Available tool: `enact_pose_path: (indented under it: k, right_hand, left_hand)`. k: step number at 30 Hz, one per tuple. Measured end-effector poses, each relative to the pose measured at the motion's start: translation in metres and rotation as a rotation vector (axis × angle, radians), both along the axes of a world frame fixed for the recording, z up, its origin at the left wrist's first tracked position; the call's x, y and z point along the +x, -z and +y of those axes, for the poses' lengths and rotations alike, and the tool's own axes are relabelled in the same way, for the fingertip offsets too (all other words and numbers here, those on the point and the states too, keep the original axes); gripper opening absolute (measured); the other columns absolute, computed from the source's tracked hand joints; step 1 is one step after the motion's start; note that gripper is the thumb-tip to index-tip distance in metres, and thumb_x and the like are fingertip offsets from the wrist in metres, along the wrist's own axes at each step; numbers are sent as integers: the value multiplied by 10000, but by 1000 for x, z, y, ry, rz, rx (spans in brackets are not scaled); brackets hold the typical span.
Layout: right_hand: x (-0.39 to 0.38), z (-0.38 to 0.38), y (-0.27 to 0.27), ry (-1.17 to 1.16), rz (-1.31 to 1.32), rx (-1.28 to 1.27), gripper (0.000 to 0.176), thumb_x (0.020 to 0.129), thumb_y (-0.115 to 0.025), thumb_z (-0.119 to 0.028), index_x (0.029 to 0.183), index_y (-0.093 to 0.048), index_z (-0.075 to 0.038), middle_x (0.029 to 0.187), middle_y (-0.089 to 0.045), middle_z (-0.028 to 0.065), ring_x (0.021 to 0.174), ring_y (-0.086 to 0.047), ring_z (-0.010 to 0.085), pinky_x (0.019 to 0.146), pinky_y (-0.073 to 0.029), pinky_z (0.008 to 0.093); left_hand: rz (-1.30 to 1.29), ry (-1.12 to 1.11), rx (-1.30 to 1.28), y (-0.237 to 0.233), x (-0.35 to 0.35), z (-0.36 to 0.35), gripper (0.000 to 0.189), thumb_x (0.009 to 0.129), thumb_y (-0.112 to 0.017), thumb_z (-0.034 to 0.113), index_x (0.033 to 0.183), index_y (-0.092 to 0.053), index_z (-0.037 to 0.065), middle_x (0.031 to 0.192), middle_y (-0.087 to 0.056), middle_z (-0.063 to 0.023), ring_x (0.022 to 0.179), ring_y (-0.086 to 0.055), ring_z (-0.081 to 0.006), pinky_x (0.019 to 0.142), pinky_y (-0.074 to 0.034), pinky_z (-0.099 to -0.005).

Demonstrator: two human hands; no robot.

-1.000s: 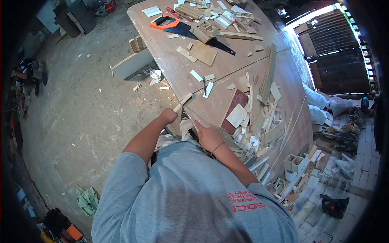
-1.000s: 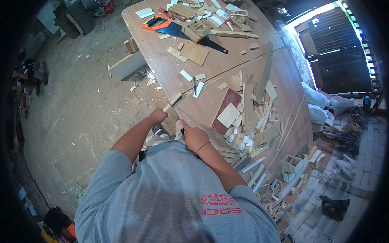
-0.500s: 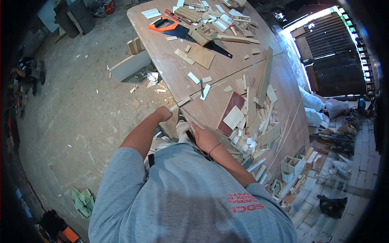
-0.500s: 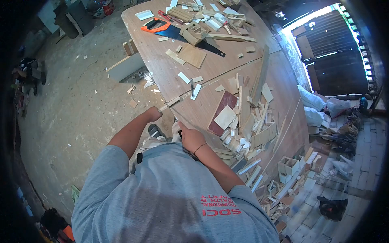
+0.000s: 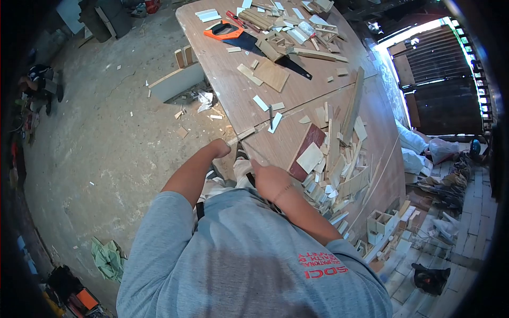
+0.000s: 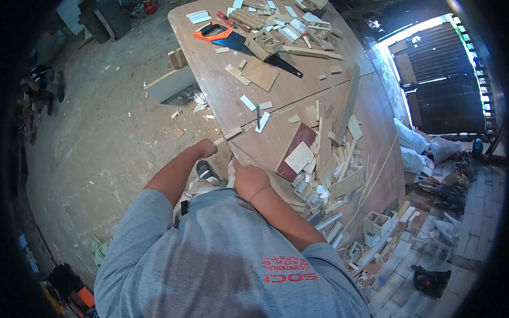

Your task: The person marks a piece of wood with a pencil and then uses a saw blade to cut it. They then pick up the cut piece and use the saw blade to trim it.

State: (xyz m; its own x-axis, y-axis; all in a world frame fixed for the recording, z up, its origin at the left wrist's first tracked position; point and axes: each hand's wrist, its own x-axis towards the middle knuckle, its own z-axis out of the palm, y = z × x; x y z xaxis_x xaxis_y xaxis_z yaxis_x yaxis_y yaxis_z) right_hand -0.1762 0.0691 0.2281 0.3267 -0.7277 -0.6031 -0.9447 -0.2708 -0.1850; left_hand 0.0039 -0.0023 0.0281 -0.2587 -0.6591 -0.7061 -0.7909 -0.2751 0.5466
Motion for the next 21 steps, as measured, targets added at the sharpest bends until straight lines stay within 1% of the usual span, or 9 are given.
enact_pose_path:
  k: [2, 5, 7, 8, 10, 14, 18, 20, 21]
  right_hand:
    - [8, -20, 59, 32, -2, -6, 484, 831, -430, -112, 1315, -445, -106, 895, -663, 198, 858, -652, 329, 729, -505, 456]
    - [21, -41, 113, 83, -54, -33, 520, 842, -450, -117, 1360, -403, -115, 896, -659, 196, 832, -644, 343, 710, -500, 478]
    - [23, -49, 116, 88, -87, -47, 520, 844, -454, -118, 1361, -400, -118, 897, -659, 195, 835, -644, 344, 718, -499, 481]
    - [21, -48, 117, 98, -105, -52, 520, 845, -459, -120, 1362, -398, -120, 897, -659, 194, 838, -644, 345, 725, -498, 483]
    - [13, -37, 106, 88, -89, -32, 513, 850, -459, -129, 1359, -401, -125, 900, -658, 198, 838, -643, 347, 727, -499, 480]
    - [3, -20, 31, 20, -3, 74, 492, 855, -442, -143, 1346, -414, -122, 914, -651, 214, 836, -641, 352, 728, -499, 479]
    - [5, -31, 77, 55, -72, 53, 491, 852, -430, -141, 1342, -415, -116, 925, -649, 217, 836, -639, 361, 734, -496, 486]
    - [21, -33, 110, -74, -148, 106, 502, 840, -431, -128, 1342, -417, -116, 908, -647, 230, 831, -639, 368, 727, -496, 487]
    - [29, -22, 109, -71, -144, 107, 502, 840, -431, -128, 1342, -417, -116, 908, -647, 230, 831, -639, 368, 727, -496, 487]
  left_hand:
    - [-6, -13, 20, -2, -1, 0, 432, 741, -566, 289, 897, -637, -107, 852, -635, -274, 663, -641, -353, 580, -519, -429]
    - [-19, -23, 6, 1, -1, 0, 405, 742, -566, 285, 872, -649, -90, 817, -635, -263, 645, -640, -342, 551, -515, -424]
    - [-47, -17, -11, -2, -2, 1, 412, 738, -560, 298, 867, -657, -81, 836, -640, -272, 704, -646, -358, 623, -519, -429]
    - [-48, -16, -7, 2, -2, 1, 412, 738, -560, 298, 867, -657, -81, 836, -640, -272, 704, -646, -358, 623, -519, -429]
    - [-33, 83, -79, 18, -1, -1, 444, 733, -549, 315, 885, -652, -90, 904, -637, -287, 793, -642, -379, 732, -509, -419]
    - [-66, 74, -53, 21, -1, -1, 456, 733, -535, 321, 890, -649, -91, 958, -626, -294, 873, -628, -390, 813, -485, -403]
    - [-87, 96, -66, 15, -2, -1, 448, 737, -530, 319, 882, -653, -86, 965, -625, -294, 897, -625, -392, 812, -487, -410]
    - [-84, 93, -56, 14, -2, -1, 449, 738, -529, 321, 885, -654, -84, 966, -625, -294, 908, -623, -391, 816, -485, -411]
    - [-87, 107, -56, 16, -2, -1, 448, 738, -532, 323, 887, -656, -81, 969, -623, -298, 912, -621, -393, 825, -482, -408]
